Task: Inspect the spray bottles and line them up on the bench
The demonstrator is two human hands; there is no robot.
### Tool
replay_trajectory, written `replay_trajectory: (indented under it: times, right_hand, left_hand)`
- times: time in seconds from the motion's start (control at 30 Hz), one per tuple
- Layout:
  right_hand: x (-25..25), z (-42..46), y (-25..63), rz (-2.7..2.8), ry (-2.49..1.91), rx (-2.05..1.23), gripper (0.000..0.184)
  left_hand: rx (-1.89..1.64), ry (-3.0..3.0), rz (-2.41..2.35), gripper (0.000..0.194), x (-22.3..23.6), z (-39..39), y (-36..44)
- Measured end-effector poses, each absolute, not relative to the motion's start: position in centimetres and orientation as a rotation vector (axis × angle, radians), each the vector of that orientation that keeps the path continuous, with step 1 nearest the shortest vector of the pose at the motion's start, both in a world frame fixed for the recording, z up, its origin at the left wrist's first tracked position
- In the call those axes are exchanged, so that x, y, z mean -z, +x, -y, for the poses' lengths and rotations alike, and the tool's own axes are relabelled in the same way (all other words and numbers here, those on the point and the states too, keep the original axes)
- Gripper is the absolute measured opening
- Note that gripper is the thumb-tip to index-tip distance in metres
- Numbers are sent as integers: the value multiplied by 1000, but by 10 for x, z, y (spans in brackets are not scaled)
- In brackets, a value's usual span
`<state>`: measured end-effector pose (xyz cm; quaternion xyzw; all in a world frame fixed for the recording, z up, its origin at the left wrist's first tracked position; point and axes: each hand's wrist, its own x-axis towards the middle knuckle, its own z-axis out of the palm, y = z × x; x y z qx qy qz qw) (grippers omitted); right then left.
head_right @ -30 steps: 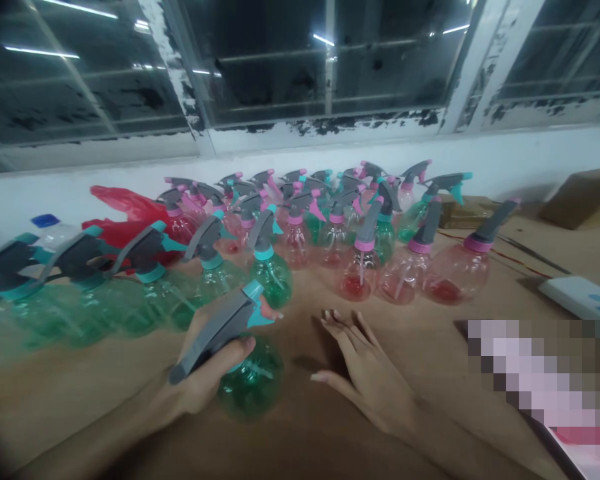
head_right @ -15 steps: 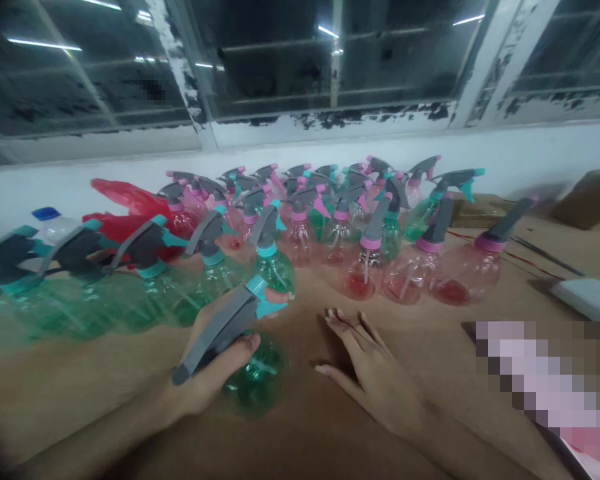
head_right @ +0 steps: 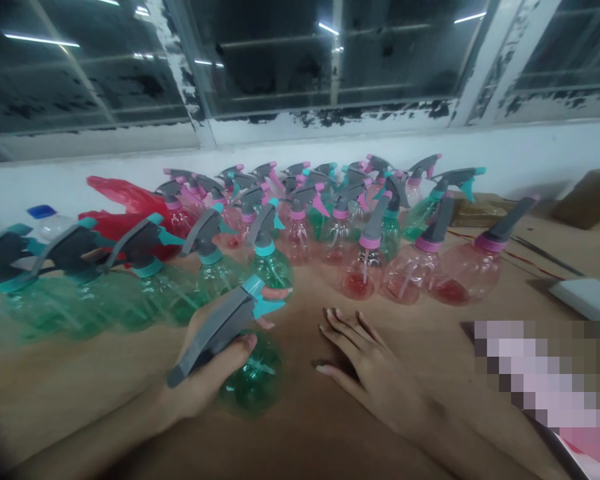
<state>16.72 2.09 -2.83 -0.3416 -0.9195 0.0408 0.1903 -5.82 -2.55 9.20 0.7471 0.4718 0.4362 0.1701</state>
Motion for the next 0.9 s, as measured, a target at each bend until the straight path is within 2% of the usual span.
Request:
replay_trajectory:
  times: [0.17, 0.37, 0.57, 0.9]
  right_hand:
    - [28, -21, 167, 2563, -962, -139, 55]
    - [28, -22, 168, 2586, -952, -125, 56]
    - [29, -22, 168, 2566, -949, -143, 55]
    - [28, -21, 167, 2566, -962, -135, 55]
  left_hand:
    - [-1254, 2096, -1326, 28, -92, 25, -58]
    - [-1238, 2040, -1289, 32, -96, 26, -56]
    - [-1248, 2074, -1328, 14, -96, 27, -56]
    - [-1224, 2132, -1385, 21, -99, 26, -56]
